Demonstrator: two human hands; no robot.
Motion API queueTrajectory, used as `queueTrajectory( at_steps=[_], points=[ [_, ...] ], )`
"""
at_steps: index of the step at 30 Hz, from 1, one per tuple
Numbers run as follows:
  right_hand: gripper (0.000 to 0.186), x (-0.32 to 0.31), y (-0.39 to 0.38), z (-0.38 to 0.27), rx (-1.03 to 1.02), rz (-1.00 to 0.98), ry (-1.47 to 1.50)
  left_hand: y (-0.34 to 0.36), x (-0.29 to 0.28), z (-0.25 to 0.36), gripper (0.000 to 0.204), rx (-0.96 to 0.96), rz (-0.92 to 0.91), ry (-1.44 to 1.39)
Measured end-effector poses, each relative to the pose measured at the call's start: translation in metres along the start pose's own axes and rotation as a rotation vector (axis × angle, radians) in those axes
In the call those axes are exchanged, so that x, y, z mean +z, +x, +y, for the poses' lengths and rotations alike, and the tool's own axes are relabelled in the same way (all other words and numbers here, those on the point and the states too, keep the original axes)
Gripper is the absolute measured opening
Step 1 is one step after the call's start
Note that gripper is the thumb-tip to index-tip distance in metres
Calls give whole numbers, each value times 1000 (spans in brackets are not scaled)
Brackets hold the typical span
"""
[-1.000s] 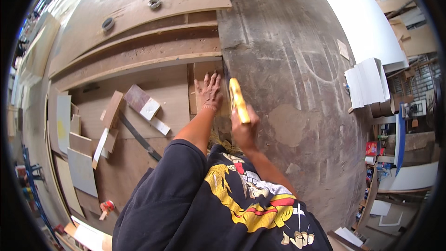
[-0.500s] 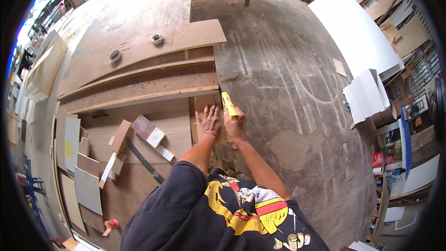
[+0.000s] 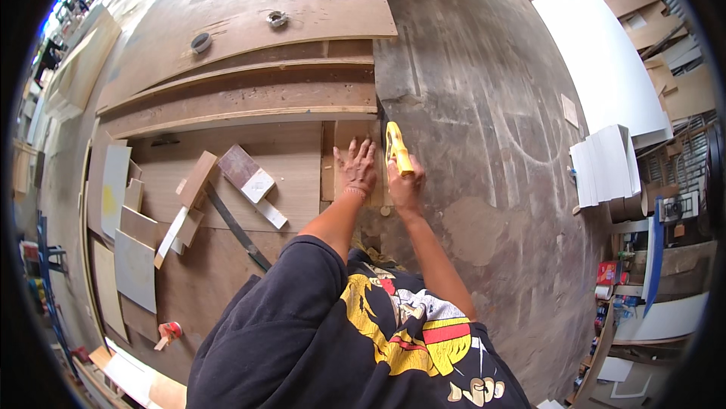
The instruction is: The person marks lines on a wooden block using a ruler and a pencil, then saws the wooden block with a handsaw.
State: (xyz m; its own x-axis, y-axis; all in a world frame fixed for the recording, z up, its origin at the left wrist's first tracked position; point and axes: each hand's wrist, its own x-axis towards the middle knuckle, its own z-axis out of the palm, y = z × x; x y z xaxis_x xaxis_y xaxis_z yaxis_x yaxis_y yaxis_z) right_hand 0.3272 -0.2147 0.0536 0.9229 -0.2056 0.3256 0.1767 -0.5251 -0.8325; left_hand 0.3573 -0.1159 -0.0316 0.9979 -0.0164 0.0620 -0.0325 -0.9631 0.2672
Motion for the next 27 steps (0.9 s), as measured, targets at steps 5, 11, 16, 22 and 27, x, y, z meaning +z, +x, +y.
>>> queueTrajectory(
  at_steps=[5, 11, 16, 22, 27],
  points=[
    [7, -41, -36, -50, -4, -50, -145, 1, -3, 9, 54, 33, -33, 47],
    [8, -72, -70, -65, 116, -25, -54, 0, -15, 5, 58, 24, -47, 20],
    [9, -26, -38, -24, -82, -35, -174, -8, -16, 1, 54, -2, -106, 15],
    [10, -9, -14, -18, 39, 33, -73, 3, -19, 4, 54, -6, -63, -3],
    [6, -20, -24, -25, 151, 88, 24, -2, -11, 5, 57, 68, -26, -42]
  ],
)
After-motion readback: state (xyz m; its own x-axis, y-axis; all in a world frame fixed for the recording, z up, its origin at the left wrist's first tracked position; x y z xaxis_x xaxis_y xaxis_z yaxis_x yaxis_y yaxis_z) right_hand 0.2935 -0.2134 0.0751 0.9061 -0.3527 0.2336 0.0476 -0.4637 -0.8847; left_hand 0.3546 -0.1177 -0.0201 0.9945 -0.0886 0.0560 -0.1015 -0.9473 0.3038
